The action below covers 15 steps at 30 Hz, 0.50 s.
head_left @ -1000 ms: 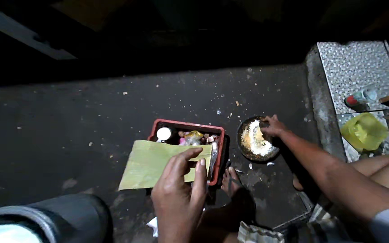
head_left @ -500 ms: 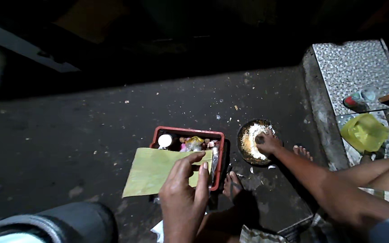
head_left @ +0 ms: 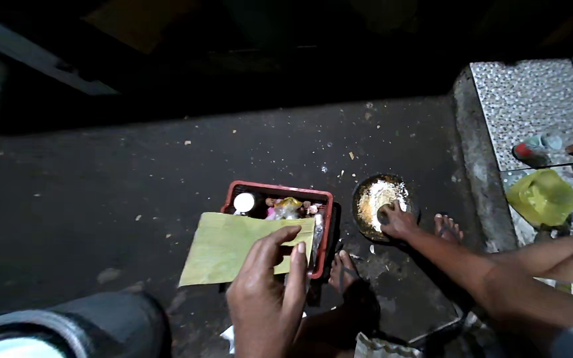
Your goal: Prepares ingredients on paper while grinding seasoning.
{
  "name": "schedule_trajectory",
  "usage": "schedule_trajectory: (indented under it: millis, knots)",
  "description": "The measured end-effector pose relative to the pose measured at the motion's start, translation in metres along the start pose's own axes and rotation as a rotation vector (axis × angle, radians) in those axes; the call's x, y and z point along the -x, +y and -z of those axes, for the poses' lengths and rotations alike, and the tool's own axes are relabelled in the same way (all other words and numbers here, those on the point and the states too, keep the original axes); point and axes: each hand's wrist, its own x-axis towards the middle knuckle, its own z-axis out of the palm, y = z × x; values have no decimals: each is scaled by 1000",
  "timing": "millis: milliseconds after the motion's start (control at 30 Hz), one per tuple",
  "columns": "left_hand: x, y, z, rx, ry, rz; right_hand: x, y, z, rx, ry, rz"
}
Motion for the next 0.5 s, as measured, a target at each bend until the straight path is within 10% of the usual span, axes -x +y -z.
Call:
schedule_trajectory:
  millis: [300, 500]
  knots:
    - [-7, 3, -7, -35, -6, -45, -35, -1, 70, -86, -9, 57]
    - [-1, 0, -3, -21, -8, -15, -12, 37, 34, -48, 34, -11]
